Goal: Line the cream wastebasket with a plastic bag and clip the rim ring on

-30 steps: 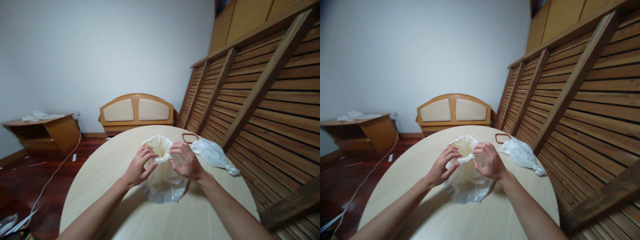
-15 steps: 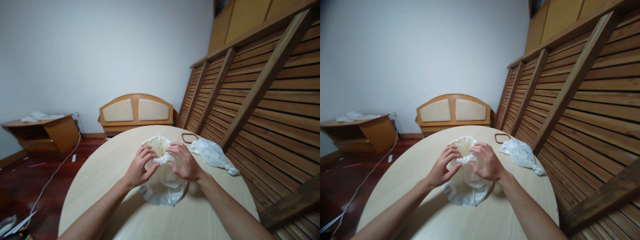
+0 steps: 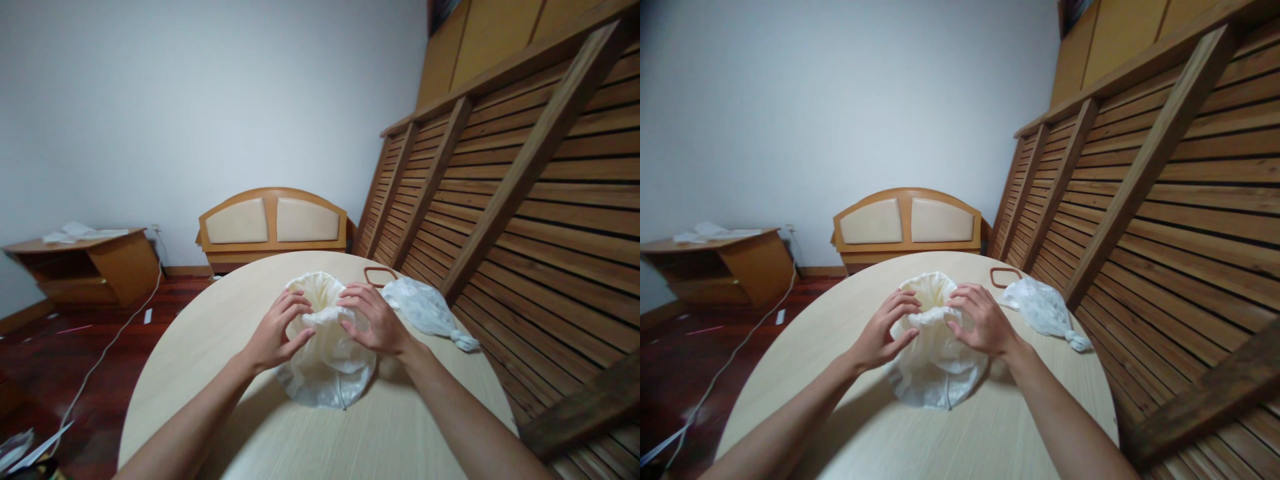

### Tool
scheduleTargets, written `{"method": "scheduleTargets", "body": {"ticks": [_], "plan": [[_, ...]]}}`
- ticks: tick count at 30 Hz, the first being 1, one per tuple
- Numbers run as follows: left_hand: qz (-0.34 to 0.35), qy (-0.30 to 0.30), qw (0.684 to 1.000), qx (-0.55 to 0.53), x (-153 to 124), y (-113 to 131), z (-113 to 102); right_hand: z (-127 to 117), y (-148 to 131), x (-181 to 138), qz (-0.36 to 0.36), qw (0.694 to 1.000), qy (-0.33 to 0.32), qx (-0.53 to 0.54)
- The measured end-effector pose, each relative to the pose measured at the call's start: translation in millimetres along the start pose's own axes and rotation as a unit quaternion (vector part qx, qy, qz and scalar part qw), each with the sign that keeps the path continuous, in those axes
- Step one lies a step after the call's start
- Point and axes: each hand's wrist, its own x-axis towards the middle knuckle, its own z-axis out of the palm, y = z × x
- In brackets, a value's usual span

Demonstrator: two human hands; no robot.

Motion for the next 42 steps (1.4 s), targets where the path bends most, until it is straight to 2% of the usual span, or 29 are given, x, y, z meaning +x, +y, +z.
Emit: {"method": "scheduleTargets", "body": {"ticks": [3,7,12,16,21,25,29,33,42], "plan": [[-0.010,0.003,1.000,0.001,-0.4,0.6,2.2,-1.3,-1.8,0.8,0.016,1.000,-0.002,0.011],[-0.002,-0.005,1.000,0.002,-1.4,-2.3,0.3,6.9,-10.8,3.3,0.017,0.999,-0.038,0.015],[-0.009,0.029,1.000,-0.009,-1.1,0.4,-2.2,20.0,-27.0,6.2,0.028,0.999,-0.015,-0.013],[0.005,0.038,0.999,0.006,-0.2,3.9,5.4,21.5,-34.9,8.8,0.021,1.000,-0.020,0.002],[0.008,0.051,0.998,0.022,-0.6,-6.8,13.1,17.9,-18.8,4.1,-0.005,0.999,-0.029,0.021],[-0.003,0.048,0.999,0.023,-1.6,-12.1,8.8,20.5,-5.9,-3.9,0.019,0.999,-0.029,-0.007],[-0.001,0.028,1.000,0.013,-1.2,-4.0,4.0,19.7,-6.2,-5.2,0.028,0.998,-0.047,0.000],[-0.021,0.040,0.999,0.025,0.4,3.4,7.6,16.8,-9.0,-1.2,0.056,0.998,-0.029,0.015],[-0.014,0.038,0.999,0.025,0.4,-12.2,-0.7,15.5,-2.9,-2.5,0.049,0.997,-0.056,0.011]]}}
